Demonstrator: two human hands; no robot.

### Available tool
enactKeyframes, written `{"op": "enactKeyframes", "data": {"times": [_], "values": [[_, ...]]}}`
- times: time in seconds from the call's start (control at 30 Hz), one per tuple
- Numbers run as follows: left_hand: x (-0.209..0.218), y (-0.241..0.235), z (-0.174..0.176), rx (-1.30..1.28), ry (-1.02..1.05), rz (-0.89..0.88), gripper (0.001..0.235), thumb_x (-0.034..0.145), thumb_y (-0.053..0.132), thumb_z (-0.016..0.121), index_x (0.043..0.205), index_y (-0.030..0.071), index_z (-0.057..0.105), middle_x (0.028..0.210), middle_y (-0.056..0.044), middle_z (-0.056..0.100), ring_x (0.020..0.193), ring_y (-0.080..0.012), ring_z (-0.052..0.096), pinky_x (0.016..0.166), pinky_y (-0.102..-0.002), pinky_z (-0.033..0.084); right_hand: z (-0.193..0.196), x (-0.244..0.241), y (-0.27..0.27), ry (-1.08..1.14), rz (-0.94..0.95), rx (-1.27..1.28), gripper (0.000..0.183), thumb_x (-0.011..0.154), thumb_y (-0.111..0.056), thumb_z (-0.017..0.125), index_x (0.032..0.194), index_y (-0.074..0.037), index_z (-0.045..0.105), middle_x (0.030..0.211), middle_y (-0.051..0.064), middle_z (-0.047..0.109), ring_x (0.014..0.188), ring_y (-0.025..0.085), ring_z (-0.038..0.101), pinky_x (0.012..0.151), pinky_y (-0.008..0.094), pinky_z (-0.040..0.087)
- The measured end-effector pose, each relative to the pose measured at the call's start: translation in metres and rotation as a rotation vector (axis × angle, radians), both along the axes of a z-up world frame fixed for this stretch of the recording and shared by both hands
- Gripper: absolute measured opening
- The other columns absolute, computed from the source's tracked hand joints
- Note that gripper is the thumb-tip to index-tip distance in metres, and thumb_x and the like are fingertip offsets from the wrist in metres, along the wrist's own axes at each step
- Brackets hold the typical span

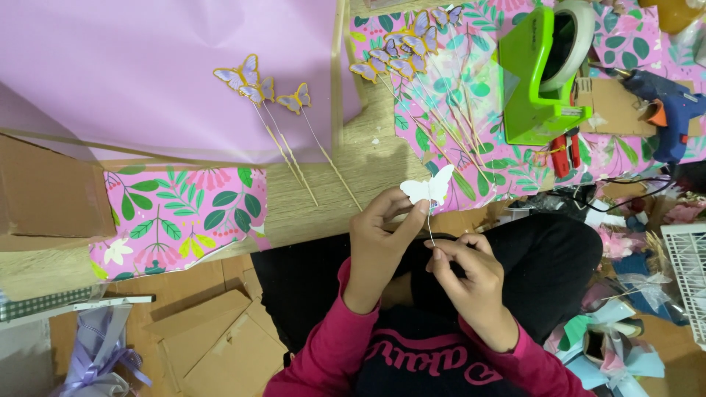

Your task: Assembling decorative butterfly toppers by gluing paper butterflies onto thin floral wires using a hot glue gun.

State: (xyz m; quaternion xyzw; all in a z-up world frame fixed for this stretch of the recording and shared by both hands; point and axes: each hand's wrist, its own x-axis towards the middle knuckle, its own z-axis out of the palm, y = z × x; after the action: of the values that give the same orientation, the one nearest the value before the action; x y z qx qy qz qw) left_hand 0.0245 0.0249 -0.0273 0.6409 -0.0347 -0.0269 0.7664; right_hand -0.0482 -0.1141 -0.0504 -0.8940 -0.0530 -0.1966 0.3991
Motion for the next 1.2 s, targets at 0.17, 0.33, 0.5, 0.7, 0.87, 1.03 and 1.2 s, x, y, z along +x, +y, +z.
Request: {"op": "enactKeyframes", "data": {"times": [0.17,0.33,0.5,0.7,0.87,1.03,1.2], "values": [[-0.001,0.0,-0.001,0.0,0.006,0.002,0.011,0.089,0.007,0.073,0.094,-0.002,0.068,0.085,-0.007,0.076,0.074,-0.0086,0.066,0.066,-0.019,0.052,-0.003,-0.001,-0.001,-0.006,0.019,0.004,0.014,0.086,0.0,0.071,0.099,0.0,0.075,0.062,-0.003,0.07,0.057,0.01,0.055,0.09,0.03,0.047],[0.0,0.0,0.0,-0.005,0.004,0.0,0.011,0.088,0.006,0.073,0.095,-0.002,0.068,0.087,-0.008,0.077,0.076,-0.0097,0.068,0.067,-0.02,0.053,0.0,0.0,0.0,-0.004,0.022,0.011,0.014,0.085,0.0,0.071,0.099,-0.001,0.075,0.063,-0.003,0.07,0.058,0.011,0.056,0.086,0.029,0.047],[0.001,0.001,0.0,-0.008,0.019,-0.021,0.016,0.087,0.005,0.074,0.101,-0.001,0.072,0.09,-0.008,0.078,0.077,-0.0107,0.07,0.068,-0.02,0.055,-0.004,-0.001,-0.001,0.037,0.019,-0.004,0.015,0.086,-0.001,0.071,0.099,-0.002,0.076,0.063,-0.004,0.071,0.059,0.011,0.057,0.088,0.028,0.047],[0.001,0.001,-0.01,-0.209,0.101,-0.073,0.011,0.09,0.0,0.071,0.099,-0.002,0.066,0.097,-0.013,0.078,0.086,-0.0154,0.074,0.074,-0.021,0.058,-0.006,0.002,-0.008,0.068,0.019,-0.127,0.026,0.081,-0.012,0.077,0.106,-0.005,0.075,0.072,-0.005,0.073,0.069,0.011,0.063,0.102,0.037,0.039],[0.004,0.0,-0.015,-0.102,0.101,0.024,0.015,0.088,0.013,0.081,0.096,0.002,0.073,0.085,-0.014,0.08,0.08,-0.0172,0.077,0.074,-0.034,0.063,-0.027,0.019,-0.084,-0.123,-0.188,-0.188,0.021,0.092,-0.014,0.082,0.112,-0.01,0.078,0.088,0.005,0.076,0.088,0.028,0.071,0.1,0.044,0.044],[0.005,-0.003,-0.01,-0.099,0.123,-0.019,0.016,0.088,0.012,0.08,0.097,0.002,0.073,0.087,-0.015,0.081,0.083,-0.0177,0.077,0.076,-0.034,0.063,-0.004,0.078,-0.177,-0.251,-0.452,-0.092,0.014,0.113,0.003,0.072,0.127,0.003,0.073,0.103,0.02,0.07,0.09,0.034,0.068,0.081,0.043,0.053],[0.004,-0.008,-0.011,-0.069,0.15,-0.047,0.016,0.087,0.011,0.081,0.098,0.001,0.074,0.087,-0.016,0.082,0.085,-0.0211,0.078,0.079,-0.035,0.063,-0.001,0.137,-0.207,0.177,-0.425,-0.064,0.022,0.114,-0.028,0.071,0.118,-0.007,0.077,0.111,0.021,0.06,0.089,0.038,0.066,0.074,0.047,0.055]]}}
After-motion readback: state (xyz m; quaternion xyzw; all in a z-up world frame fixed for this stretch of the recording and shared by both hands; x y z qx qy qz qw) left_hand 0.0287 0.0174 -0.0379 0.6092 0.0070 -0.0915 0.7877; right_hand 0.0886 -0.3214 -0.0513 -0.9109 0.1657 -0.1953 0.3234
